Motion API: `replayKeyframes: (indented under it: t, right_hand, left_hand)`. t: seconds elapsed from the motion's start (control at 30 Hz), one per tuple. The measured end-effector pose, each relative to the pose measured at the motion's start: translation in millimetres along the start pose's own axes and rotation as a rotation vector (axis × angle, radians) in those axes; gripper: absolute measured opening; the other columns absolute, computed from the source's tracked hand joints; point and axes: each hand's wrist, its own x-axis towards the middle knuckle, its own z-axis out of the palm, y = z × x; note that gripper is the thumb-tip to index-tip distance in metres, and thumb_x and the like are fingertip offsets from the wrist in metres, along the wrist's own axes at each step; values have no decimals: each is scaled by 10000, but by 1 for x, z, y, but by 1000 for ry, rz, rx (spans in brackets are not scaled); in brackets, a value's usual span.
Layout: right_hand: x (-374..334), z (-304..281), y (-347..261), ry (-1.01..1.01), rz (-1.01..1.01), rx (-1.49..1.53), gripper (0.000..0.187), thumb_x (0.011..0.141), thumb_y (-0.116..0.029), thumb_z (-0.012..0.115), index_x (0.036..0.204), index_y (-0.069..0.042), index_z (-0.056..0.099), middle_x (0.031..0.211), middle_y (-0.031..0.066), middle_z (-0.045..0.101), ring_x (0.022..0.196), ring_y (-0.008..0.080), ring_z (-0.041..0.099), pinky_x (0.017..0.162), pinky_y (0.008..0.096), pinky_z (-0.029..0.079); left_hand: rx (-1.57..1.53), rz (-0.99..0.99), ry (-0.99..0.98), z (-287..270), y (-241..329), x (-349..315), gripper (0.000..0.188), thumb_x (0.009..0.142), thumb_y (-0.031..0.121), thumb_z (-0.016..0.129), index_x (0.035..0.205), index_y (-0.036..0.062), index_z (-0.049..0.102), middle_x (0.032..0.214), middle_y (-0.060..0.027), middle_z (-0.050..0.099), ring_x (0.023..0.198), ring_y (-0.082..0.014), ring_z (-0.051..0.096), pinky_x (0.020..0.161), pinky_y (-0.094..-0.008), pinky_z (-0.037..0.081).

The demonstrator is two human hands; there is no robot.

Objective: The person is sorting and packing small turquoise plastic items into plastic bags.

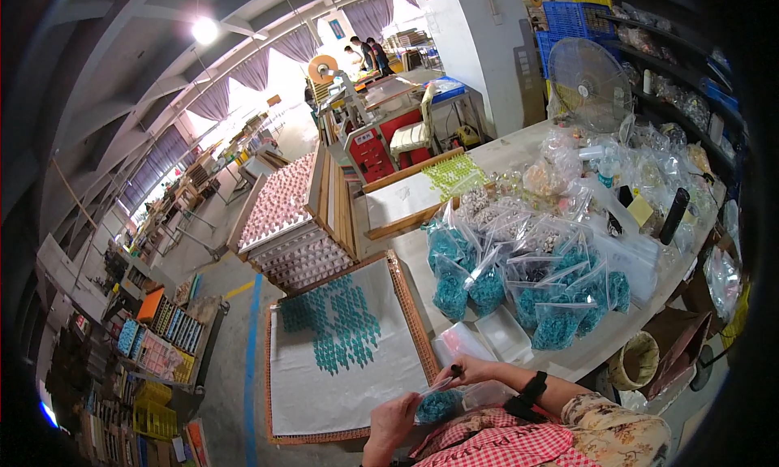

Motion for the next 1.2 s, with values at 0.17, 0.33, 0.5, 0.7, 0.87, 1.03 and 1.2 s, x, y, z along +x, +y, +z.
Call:
replayKeyframes:
  t: [0.17,0.33,0.5,0.7,0.87,1.03,1.2]
  right_hand:
    - [-7,-3,-22,22,26,-97,224,838,-138,715,1046,-58,704,924,2,701,836,67,588,767,245,474]
    - [-13,-2,-40,42,26,-164,243,834,-173,726,1045,-56,701,886,9,702,804,62,587,735,242,478]
    - [-16,-3,-47,76,73,-252,227,826,-159,738,1029,-63,709,759,-23,649,683,34,503,623,212,419]
    - [-16,-4,-47,138,-149,-193,194,840,-140,715,1019,-64,704,858,32,700,761,77,600,695,234,479]
    - [-17,-4,-52,118,-202,-212,152,862,-94,677,1009,-65,703,896,42,704,779,92,613,703,246,491]
    - [-21,-1,-58,115,-123,-195,130,850,-90,692,978,-66,702,891,50,714,789,99,638,713,245,504]
    - [-21,0,-51,141,-144,-214,125,850,-95,693,972,-66,698,872,45,713,780,101,641,713,247,502]
  left_hand:
    - [21,29,45,2,0,-2,226,918,339,540,899,137,640,712,-138,641,660,-344,635,547,-439,483]
    - [14,32,46,5,-2,-3,218,919,337,538,901,142,635,710,-136,641,660,-342,636,545,-441,483]
    - [17,35,44,3,-1,-4,210,922,328,534,902,142,629,700,-136,638,655,-343,636,543,-441,483]
    - [20,41,39,4,-2,-2,209,926,325,527,907,141,623,690,-135,635,653,-343,635,543,-440,482]
    - [-15,32,13,5,-6,-3,227,930,337,518,920,136,623,720,-143,640,681,-349,635,562,-447,481]
    - [-29,-47,-35,-8,-6,-11,227,927,337,522,935,133,622,759,-141,648,715,-354,632,581,-446,479]
    - [-24,-60,-20,-12,-11,-19,213,918,327,537,941,138,632,774,-142,650,736,-355,631,592,-442,478]
